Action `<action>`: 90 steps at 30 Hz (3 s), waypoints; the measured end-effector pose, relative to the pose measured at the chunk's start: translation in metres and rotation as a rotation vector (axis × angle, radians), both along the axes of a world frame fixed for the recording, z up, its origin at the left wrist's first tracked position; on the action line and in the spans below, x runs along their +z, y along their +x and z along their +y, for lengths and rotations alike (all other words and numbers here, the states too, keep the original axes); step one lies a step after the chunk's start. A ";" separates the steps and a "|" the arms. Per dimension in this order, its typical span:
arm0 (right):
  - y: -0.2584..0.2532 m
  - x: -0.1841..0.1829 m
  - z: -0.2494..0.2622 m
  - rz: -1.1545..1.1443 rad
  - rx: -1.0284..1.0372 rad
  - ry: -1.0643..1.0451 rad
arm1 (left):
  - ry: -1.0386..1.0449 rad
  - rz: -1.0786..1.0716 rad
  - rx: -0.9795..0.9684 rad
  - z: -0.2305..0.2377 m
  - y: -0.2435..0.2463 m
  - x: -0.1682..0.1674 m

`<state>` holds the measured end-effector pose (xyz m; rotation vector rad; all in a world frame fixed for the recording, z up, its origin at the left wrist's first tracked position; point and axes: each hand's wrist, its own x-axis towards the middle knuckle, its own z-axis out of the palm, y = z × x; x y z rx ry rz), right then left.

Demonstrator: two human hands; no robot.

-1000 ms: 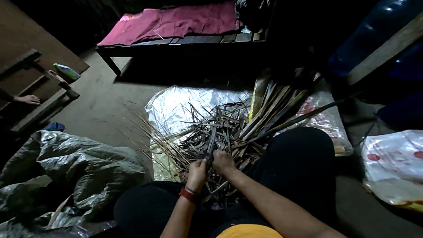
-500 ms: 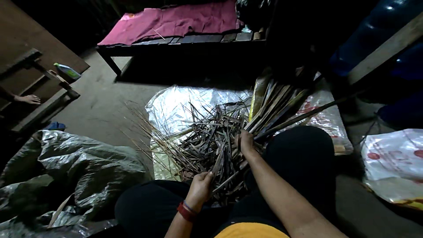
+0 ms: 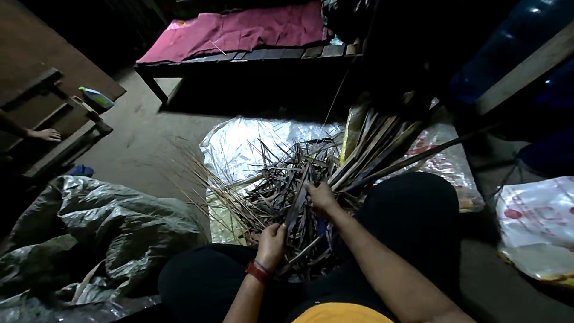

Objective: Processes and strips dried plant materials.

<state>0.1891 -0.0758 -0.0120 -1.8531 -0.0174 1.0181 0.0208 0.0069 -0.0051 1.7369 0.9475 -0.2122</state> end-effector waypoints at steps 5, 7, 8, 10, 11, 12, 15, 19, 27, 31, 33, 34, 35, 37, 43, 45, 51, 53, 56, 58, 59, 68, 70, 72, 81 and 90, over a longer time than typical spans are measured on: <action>-0.037 0.002 0.002 -0.128 0.538 -0.055 | 0.169 0.075 0.004 0.008 0.007 0.001; -0.048 0.011 0.005 -0.209 0.618 -0.152 | 0.175 0.056 0.021 0.005 0.009 0.002; -0.049 0.016 0.005 -0.232 0.631 -0.203 | 0.167 0.040 0.035 0.004 0.009 0.002; -0.049 0.018 0.006 -0.277 0.650 -0.294 | 0.136 0.018 0.063 0.001 0.007 0.004; -0.047 0.018 0.006 -0.287 0.648 -0.333 | 0.110 0.012 0.071 -0.001 0.006 0.007; -0.045 0.017 0.006 -0.287 0.630 -0.367 | 0.080 0.005 0.080 -0.003 0.004 0.010; -0.034 0.005 0.005 -0.336 0.564 -0.420 | -0.035 -0.019 0.113 -0.010 -0.002 0.018; -0.028 0.000 0.005 -0.417 0.565 -0.448 | -0.217 -0.070 0.187 -0.016 -0.016 0.019; 0.000 -0.014 0.003 -0.356 0.314 -0.463 | -0.386 -0.059 0.180 -0.023 -0.039 0.026; 0.013 -0.021 -0.002 -0.366 0.197 -0.448 | -0.351 -0.042 0.161 -0.022 -0.035 0.030; 0.018 -0.029 -0.006 -0.383 0.096 -0.406 | -0.337 -0.055 0.142 -0.021 -0.031 0.032; 0.026 -0.036 -0.010 -0.387 0.052 -0.396 | -0.340 -0.064 0.127 -0.021 -0.031 0.033; 0.035 -0.039 -0.014 -0.380 0.022 -0.406 | -0.346 -0.070 0.119 -0.021 -0.033 0.033; 0.044 -0.028 -0.018 -0.343 -0.005 -0.454 | -0.339 -0.065 0.131 -0.019 -0.039 0.031; -0.008 0.005 -0.001 -0.299 0.552 -0.266 | 0.013 0.014 0.084 0.000 -0.003 0.012; -0.031 0.014 0.003 -0.300 0.711 -0.238 | 0.117 0.020 0.033 0.004 0.018 0.007; -0.043 0.019 0.003 -0.295 0.740 -0.228 | 0.189 0.003 0.041 0.005 0.044 0.004; -0.043 0.017 0.003 -0.313 0.747 -0.248 | 0.174 -0.009 0.067 0.004 0.043 0.004; -0.044 0.016 0.003 -0.348 0.747 -0.249 | 0.098 -0.057 0.140 0.001 0.040 0.002; -0.044 0.015 0.004 -0.342 0.707 -0.264 | 0.067 -0.063 0.134 -0.002 0.036 0.004; -0.042 0.016 0.004 -0.318 0.694 -0.293 | 0.064 -0.062 0.122 -0.005 0.035 0.006; -0.021 0.003 0.004 -0.461 0.516 -0.378 | -0.205 -0.056 0.120 -0.016 0.025 0.021; -0.008 -0.002 0.008 -0.465 0.448 -0.399 | -0.244 -0.043 0.117 -0.017 0.020 0.023; 0.008 -0.012 0.006 -0.445 0.370 -0.391 | -0.257 -0.034 0.117 -0.018 0.015 0.022; 0.002 -0.007 0.005 0.033 0.238 0.034 | -0.083 -0.023 0.112 0.001 0.032 0.001; 0.018 -0.003 0.004 -0.068 -0.037 0.024 | -0.004 -0.097 -0.001 -0.011 -0.010 -0.005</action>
